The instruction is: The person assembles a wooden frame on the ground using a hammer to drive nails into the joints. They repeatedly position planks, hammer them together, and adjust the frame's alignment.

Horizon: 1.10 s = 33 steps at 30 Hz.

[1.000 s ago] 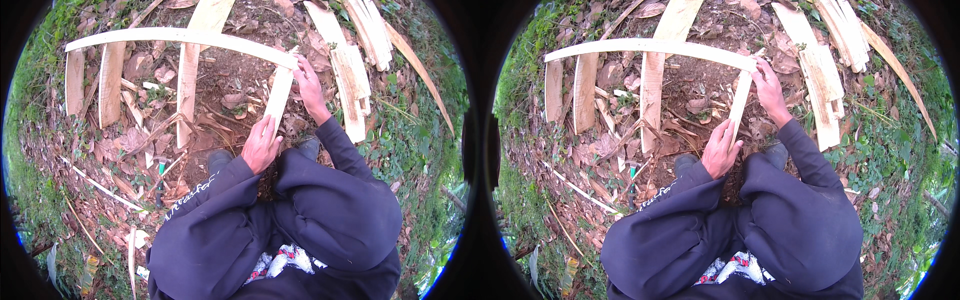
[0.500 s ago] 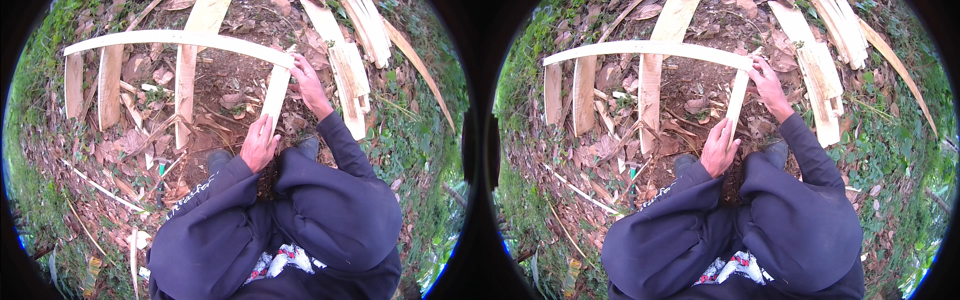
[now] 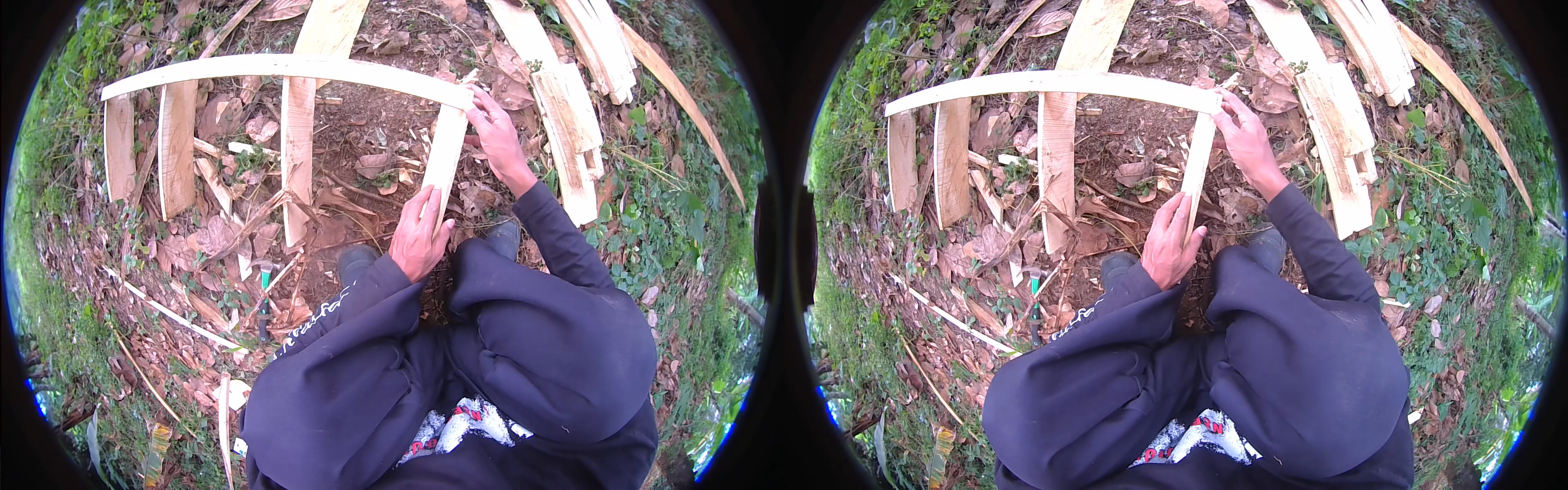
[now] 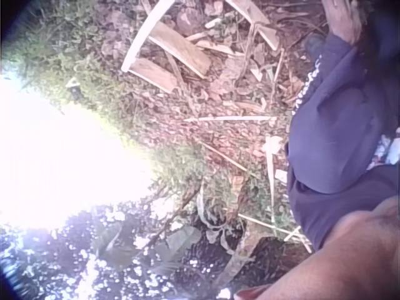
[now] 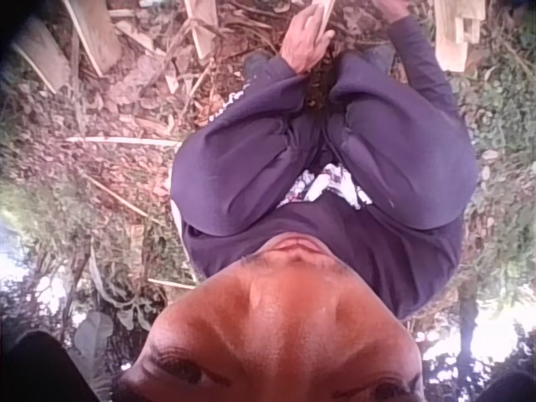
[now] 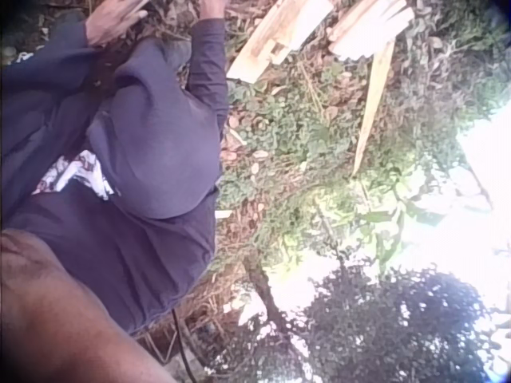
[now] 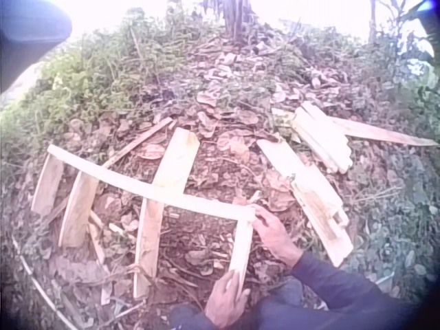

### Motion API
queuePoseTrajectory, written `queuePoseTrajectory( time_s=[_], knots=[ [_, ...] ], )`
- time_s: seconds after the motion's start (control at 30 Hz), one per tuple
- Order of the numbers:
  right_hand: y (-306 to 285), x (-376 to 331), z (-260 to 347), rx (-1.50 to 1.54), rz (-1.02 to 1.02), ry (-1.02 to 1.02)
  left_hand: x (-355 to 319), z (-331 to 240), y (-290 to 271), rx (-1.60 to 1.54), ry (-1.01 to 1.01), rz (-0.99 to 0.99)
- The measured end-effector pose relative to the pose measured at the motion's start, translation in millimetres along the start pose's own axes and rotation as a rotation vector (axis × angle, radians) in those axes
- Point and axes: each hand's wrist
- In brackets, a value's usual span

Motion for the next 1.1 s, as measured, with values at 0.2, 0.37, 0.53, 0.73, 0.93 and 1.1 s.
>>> queuePoseTrajectory(
  time_s=[0.2,0.37,0.53,0.73,0.93,1.1],
  knots=[
    [-3,6,-11,-0.045,-0.007,-0.076,4,-2,-3,-0.060,-0.069,0.004],
    [-8,7,-19,-0.174,-0.004,-0.150,-2,33,-20,-0.214,-0.317,-0.075],
    [7,-1,2,-0.118,-0.033,-0.074,-30,74,-32,-0.297,-0.581,0.064],
    [7,1,-3,-0.109,-0.053,-0.055,-39,84,-45,-0.222,-0.668,0.554],
    [4,3,-13,-0.133,-0.074,-0.084,-37,53,-34,0.116,-0.279,0.520],
    [-1,6,-18,-0.235,-0.033,-0.128,-49,58,-20,0.063,-0.153,0.409]
  ],
)
Point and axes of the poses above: each hand's wrist, its own x-axis towards the middle knuckle, its own y-axis out of the palm, z = x × y, and after that the axes turned 7 degrees about -y, right-handed
